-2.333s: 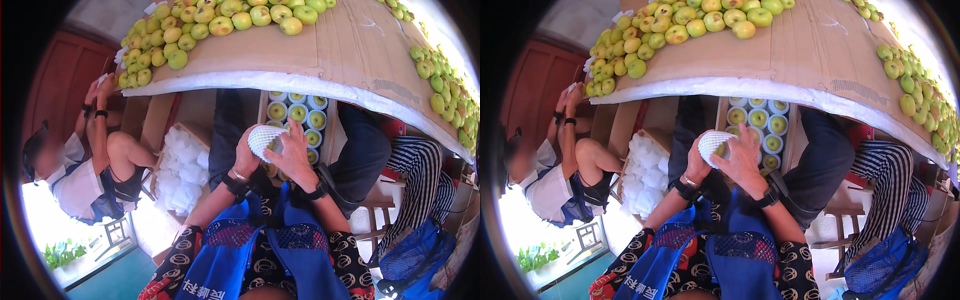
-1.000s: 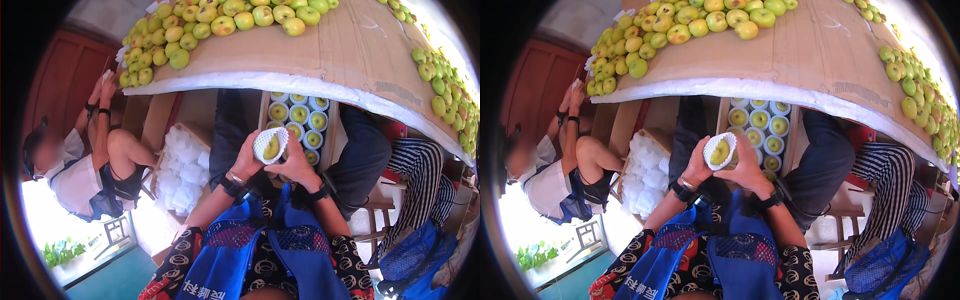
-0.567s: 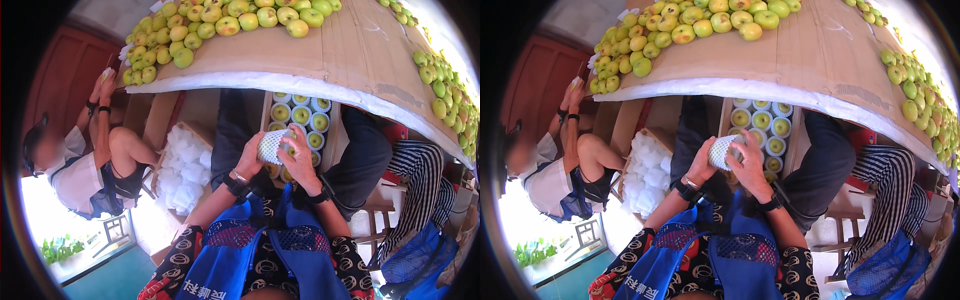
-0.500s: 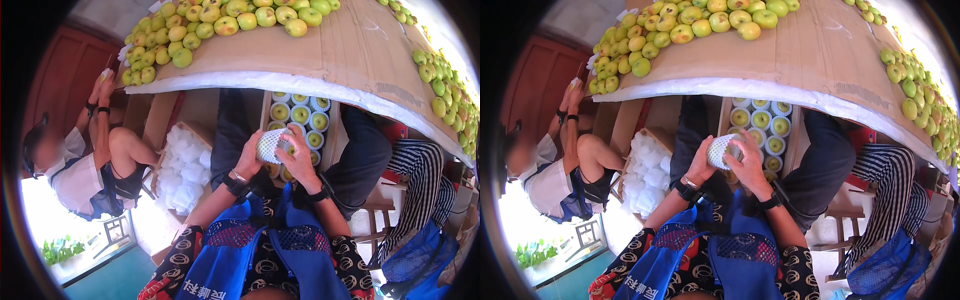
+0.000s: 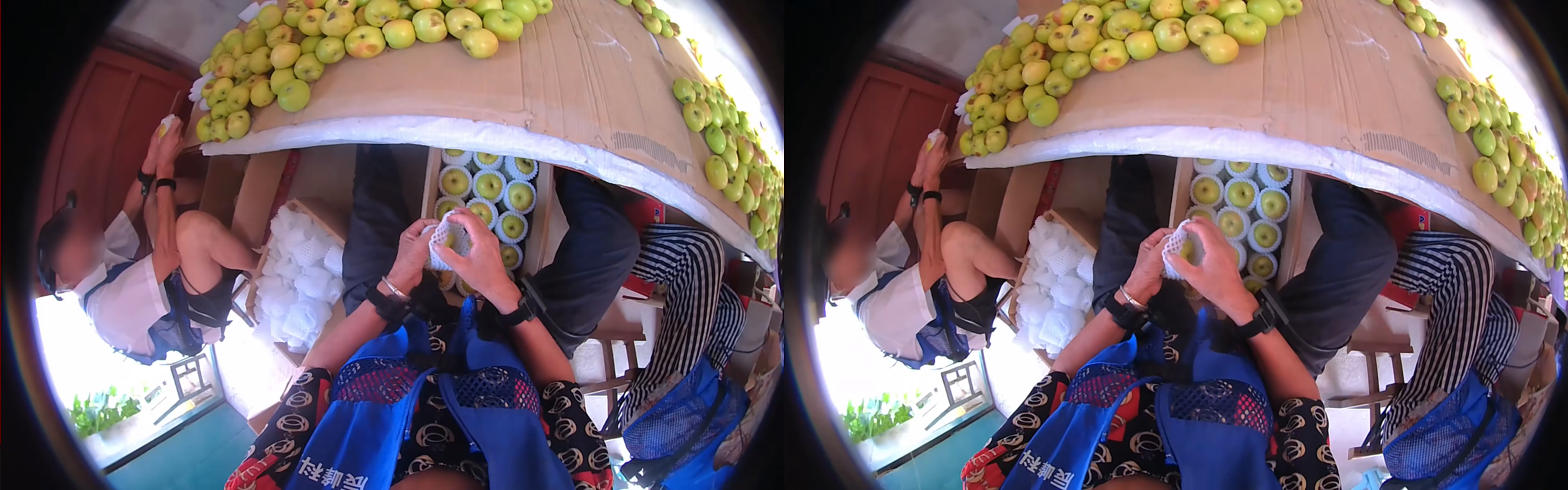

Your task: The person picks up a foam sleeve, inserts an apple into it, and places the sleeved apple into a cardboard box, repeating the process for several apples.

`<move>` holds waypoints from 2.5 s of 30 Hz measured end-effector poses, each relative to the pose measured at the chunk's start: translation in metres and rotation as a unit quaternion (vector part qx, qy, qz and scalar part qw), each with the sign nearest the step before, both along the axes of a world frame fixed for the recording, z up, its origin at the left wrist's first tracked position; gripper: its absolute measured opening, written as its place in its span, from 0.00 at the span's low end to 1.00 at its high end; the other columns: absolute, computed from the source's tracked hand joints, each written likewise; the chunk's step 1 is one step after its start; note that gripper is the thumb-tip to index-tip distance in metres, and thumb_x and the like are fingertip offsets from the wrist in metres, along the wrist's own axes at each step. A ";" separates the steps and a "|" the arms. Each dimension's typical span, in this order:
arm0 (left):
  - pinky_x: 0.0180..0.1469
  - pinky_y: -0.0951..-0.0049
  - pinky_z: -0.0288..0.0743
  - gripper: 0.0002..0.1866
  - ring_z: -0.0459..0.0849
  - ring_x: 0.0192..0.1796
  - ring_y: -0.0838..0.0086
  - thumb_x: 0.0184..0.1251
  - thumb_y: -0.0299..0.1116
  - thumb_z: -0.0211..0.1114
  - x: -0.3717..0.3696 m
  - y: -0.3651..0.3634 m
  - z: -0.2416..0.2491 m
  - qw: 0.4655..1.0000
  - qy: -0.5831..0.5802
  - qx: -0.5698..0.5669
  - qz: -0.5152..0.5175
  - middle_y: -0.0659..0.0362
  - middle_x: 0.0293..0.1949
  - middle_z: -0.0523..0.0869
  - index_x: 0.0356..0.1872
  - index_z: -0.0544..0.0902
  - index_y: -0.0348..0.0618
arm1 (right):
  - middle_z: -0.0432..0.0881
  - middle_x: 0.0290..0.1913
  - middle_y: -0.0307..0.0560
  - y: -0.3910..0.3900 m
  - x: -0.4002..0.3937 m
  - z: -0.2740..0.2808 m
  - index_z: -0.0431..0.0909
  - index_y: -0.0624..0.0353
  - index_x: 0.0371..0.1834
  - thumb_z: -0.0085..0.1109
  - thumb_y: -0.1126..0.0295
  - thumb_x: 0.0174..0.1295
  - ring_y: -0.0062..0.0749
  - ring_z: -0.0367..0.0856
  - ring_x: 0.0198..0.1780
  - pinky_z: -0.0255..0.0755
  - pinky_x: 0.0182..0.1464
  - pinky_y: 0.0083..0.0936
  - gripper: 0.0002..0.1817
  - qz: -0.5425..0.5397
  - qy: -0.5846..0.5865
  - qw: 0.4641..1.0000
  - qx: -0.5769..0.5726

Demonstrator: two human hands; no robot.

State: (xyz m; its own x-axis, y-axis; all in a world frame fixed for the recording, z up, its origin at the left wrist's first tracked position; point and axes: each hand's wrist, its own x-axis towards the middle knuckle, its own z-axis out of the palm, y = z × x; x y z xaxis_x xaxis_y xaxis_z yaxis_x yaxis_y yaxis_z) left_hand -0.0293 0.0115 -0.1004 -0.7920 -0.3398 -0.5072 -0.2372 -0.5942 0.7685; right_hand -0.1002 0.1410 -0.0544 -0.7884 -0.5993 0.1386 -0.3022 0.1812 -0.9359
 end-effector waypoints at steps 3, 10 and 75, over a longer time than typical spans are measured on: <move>0.40 0.78 0.75 0.08 0.80 0.37 0.82 0.64 0.32 0.57 0.004 0.000 -0.005 0.998 -0.002 -0.034 -0.049 0.62 0.35 0.82 0.41 0.78 0.41 | 0.77 0.47 0.55 0.000 -0.004 0.001 0.72 0.63 0.46 0.67 0.63 0.46 0.44 0.77 0.49 0.69 0.52 0.32 0.25 0.026 -0.013 0.999 0.019; 0.45 0.77 0.75 0.17 0.80 0.42 0.78 0.69 0.42 0.49 0.009 -0.005 -0.010 0.998 0.017 -0.028 -0.048 0.60 0.40 0.81 0.44 0.77 0.40 | 0.78 0.42 0.55 -0.002 -0.006 -0.001 0.71 0.63 0.42 0.67 0.60 0.45 0.46 0.78 0.44 0.71 0.49 0.32 0.25 0.067 -0.012 0.997 0.036; 0.61 0.57 0.66 0.21 0.74 0.57 0.55 0.62 0.41 0.45 -0.010 -0.021 0.053 0.947 0.234 0.219 0.020 0.47 0.57 0.72 0.49 0.73 0.37 | 0.76 0.39 0.39 0.013 0.000 0.006 0.72 0.60 0.44 0.56 0.62 0.63 0.19 0.73 0.36 0.68 0.37 0.15 0.14 -0.012 -0.496 0.852 -0.167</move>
